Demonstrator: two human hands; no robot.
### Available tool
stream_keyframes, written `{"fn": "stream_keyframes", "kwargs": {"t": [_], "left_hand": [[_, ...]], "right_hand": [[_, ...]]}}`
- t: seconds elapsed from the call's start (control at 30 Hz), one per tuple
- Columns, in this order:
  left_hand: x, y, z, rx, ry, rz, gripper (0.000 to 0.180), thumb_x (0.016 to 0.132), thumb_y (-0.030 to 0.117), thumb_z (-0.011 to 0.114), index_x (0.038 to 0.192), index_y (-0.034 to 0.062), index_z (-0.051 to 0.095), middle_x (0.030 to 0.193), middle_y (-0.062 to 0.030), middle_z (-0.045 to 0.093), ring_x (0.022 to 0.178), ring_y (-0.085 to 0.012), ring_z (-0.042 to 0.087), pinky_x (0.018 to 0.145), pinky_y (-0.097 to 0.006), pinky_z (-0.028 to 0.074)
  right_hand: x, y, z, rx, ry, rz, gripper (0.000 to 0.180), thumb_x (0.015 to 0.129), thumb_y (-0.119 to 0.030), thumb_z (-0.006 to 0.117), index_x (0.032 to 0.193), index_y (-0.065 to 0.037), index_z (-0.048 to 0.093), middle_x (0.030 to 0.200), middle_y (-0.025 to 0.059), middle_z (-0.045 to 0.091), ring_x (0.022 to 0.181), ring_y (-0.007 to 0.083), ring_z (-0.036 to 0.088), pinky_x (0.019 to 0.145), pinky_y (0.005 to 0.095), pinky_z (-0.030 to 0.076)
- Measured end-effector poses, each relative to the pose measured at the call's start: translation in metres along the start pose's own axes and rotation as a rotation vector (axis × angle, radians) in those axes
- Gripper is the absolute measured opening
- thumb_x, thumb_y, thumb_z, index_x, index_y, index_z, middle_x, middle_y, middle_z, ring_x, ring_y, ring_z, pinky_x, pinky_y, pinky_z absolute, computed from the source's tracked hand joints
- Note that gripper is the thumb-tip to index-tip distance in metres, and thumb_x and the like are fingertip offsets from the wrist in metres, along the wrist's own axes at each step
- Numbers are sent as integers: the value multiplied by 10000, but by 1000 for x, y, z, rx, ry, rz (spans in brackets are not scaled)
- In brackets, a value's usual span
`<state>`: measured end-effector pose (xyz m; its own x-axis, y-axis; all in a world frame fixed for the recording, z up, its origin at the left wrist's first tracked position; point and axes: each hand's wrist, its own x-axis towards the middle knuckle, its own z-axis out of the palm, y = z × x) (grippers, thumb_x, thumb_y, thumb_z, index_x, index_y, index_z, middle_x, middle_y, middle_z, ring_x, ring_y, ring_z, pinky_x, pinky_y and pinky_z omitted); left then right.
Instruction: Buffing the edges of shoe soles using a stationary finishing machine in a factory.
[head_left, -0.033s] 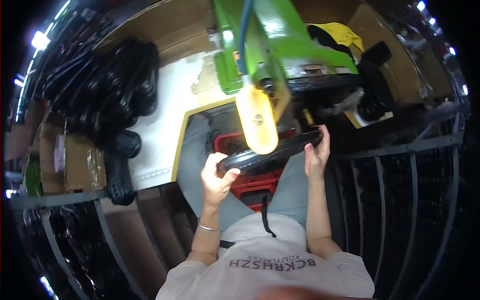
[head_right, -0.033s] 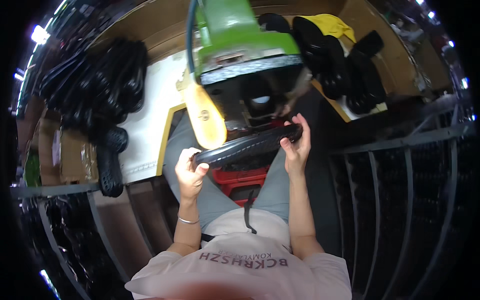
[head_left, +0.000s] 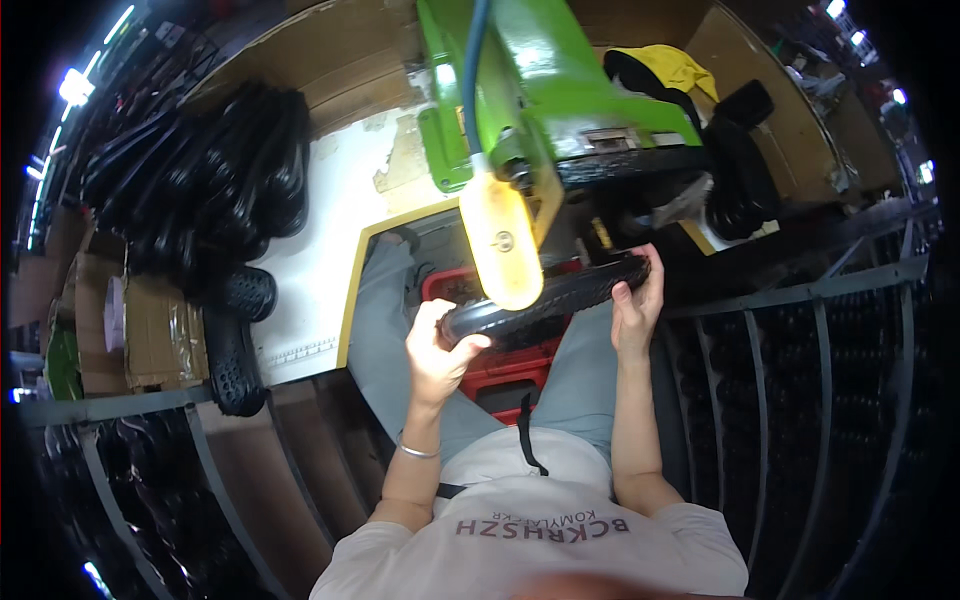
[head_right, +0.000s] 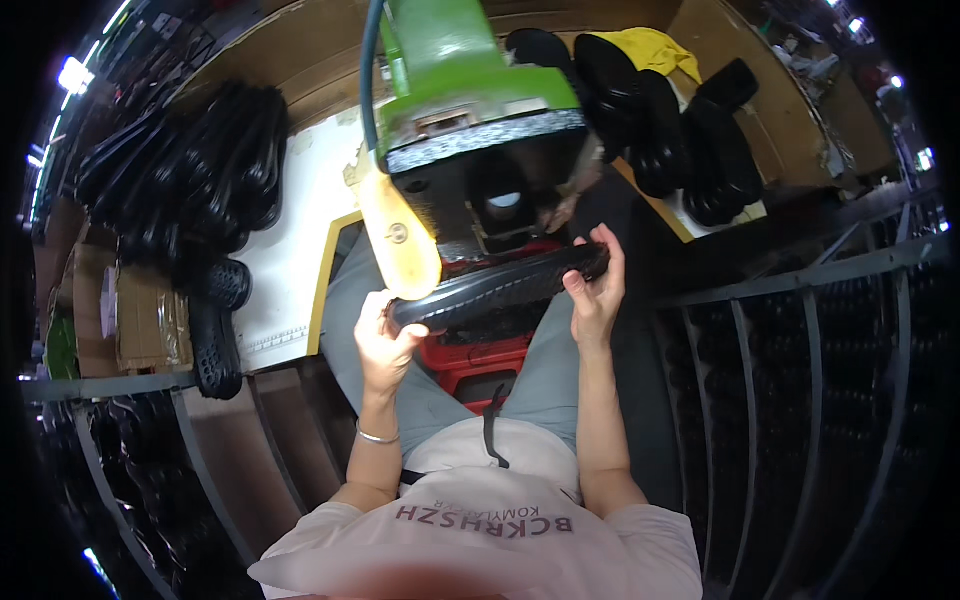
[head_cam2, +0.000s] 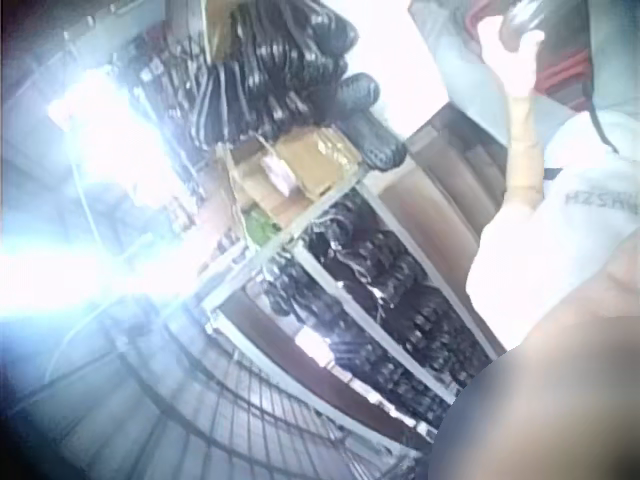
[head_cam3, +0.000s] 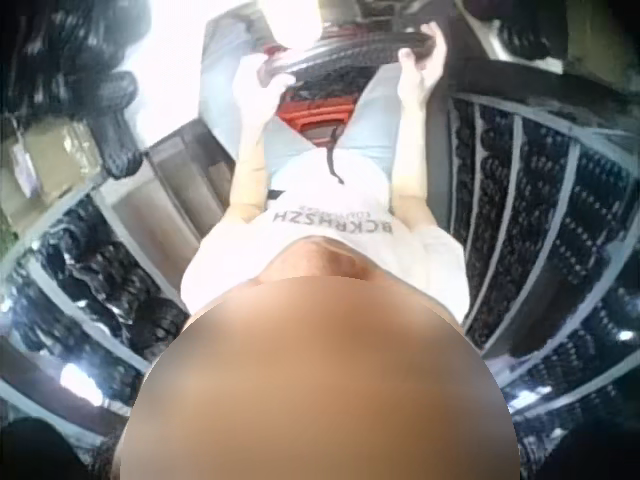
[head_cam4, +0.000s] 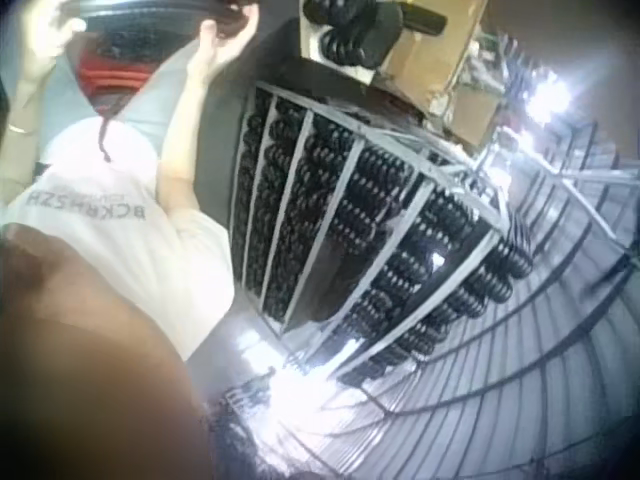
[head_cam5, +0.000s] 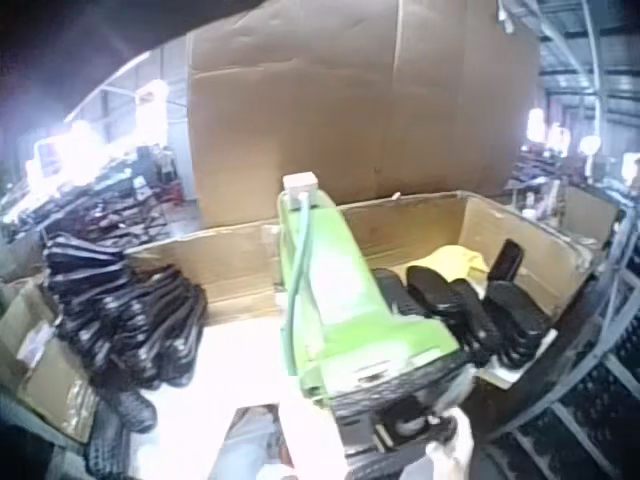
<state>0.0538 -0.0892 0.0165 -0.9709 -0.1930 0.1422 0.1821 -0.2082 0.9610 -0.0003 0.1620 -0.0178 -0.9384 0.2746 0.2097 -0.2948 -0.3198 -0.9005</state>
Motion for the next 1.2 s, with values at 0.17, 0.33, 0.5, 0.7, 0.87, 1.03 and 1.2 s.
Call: {"fn": "stream_keyframes", "kwargs": {"t": [0.17,0.33,0.5,0.7,0.87,1.03,1.2], "left_hand": [[27,-13,36,79,-79,84,432,673,73,862,964,25,546,894,-28,599,785,-102,567,729,-248,476],[29,-6,30,51,-61,105,420,666,43,858,952,18,551,886,-41,611,776,-101,578,722,-248,491],[30,-9,0,198,-68,174,451,650,73,878,945,7,543,855,-28,578,782,-105,576,719,-252,494],[30,-24,-52,76,-51,87,498,665,227,874,940,1,526,862,-53,580,764,-143,615,694,-280,538],[38,-45,-93,88,-156,113,438,649,153,877,886,6,540,882,-82,613,884,-200,642,804,-313,519],[45,-45,-76,732,-292,93,388,631,171,857,904,29,621,880,-83,667,850,-217,646,910,-401,477],[39,-19,27,808,-162,452,255,684,162,777,885,64,653,832,-104,671,805,-309,648,914,-446,492]], "right_hand": [[20,-23,-21,-206,70,-188,770,780,-198,802,1384,13,373,1376,149,399,1233,244,441,1026,327,389],[21,-12,-14,-207,68,-195,786,764,-169,815,1387,23,377,1357,145,427,1222,227,451,1008,315,406],[18,-2,12,-97,10,-138,798,759,-99,809,1400,62,362,1260,140,526,1114,185,530,976,304,429],[3,13,36,-86,-86,-94,902,719,-62,824,1443,55,300,1332,141,508,1154,199,537,969,300,443],[-10,19,55,-349,-71,-298,836,617,-107,885,1304,106,457,1243,178,563,1079,243,586,910,330,481],[-14,13,65,-728,-72,-502,803,542,-164,900,1207,95,532,1176,233,591,1081,409,570,930,452,461],[-16,11,65,-839,-103,-673,819,539,-192,898,1210,101,531,1215,248,580,1109,439,561,951,482,458]]}}
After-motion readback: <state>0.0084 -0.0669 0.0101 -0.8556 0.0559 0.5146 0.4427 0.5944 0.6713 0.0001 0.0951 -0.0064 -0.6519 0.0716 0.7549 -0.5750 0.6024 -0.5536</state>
